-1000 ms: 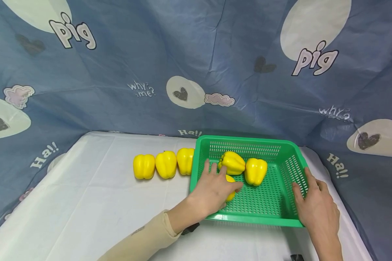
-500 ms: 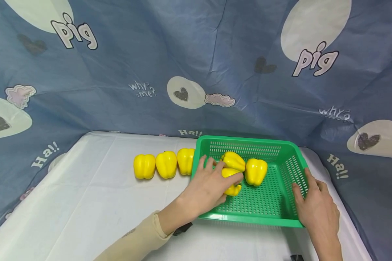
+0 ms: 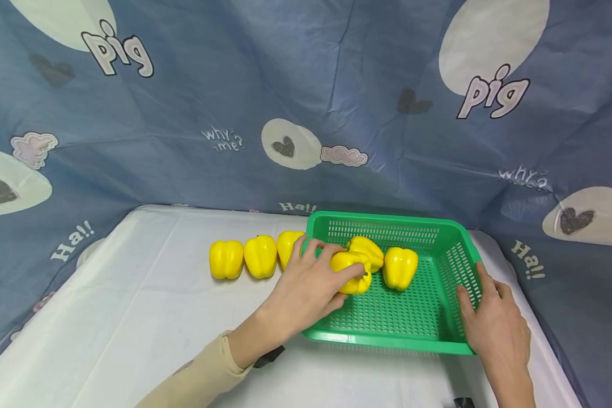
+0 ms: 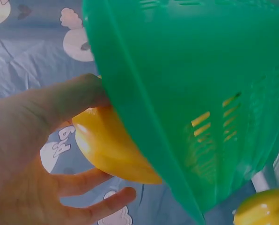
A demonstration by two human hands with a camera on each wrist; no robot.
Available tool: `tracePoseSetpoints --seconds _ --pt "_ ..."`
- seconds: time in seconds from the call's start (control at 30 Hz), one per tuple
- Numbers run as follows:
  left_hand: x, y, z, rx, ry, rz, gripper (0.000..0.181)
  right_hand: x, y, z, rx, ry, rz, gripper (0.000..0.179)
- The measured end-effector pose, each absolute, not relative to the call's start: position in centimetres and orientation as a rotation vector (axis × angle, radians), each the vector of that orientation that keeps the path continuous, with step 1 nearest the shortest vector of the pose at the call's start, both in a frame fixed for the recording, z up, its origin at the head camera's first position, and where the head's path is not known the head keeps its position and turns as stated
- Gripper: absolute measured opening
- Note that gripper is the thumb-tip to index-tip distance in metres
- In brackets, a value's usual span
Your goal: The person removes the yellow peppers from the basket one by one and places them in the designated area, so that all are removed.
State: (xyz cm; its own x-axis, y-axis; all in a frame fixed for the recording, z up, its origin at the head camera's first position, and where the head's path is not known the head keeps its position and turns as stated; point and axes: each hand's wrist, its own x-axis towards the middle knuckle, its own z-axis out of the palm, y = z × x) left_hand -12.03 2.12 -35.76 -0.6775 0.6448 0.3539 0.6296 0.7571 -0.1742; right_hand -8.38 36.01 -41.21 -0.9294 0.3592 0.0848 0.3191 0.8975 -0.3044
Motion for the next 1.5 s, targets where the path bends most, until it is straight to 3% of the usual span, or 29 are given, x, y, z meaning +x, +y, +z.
tracePoseSetpoints --seconds 1.5 --pt "-11.7 -6.5 -35.2 -0.774 -2.5 -0.164 0.042 -8.4 36.2 -41.1 -0.506 -2.944 0.427 0.075"
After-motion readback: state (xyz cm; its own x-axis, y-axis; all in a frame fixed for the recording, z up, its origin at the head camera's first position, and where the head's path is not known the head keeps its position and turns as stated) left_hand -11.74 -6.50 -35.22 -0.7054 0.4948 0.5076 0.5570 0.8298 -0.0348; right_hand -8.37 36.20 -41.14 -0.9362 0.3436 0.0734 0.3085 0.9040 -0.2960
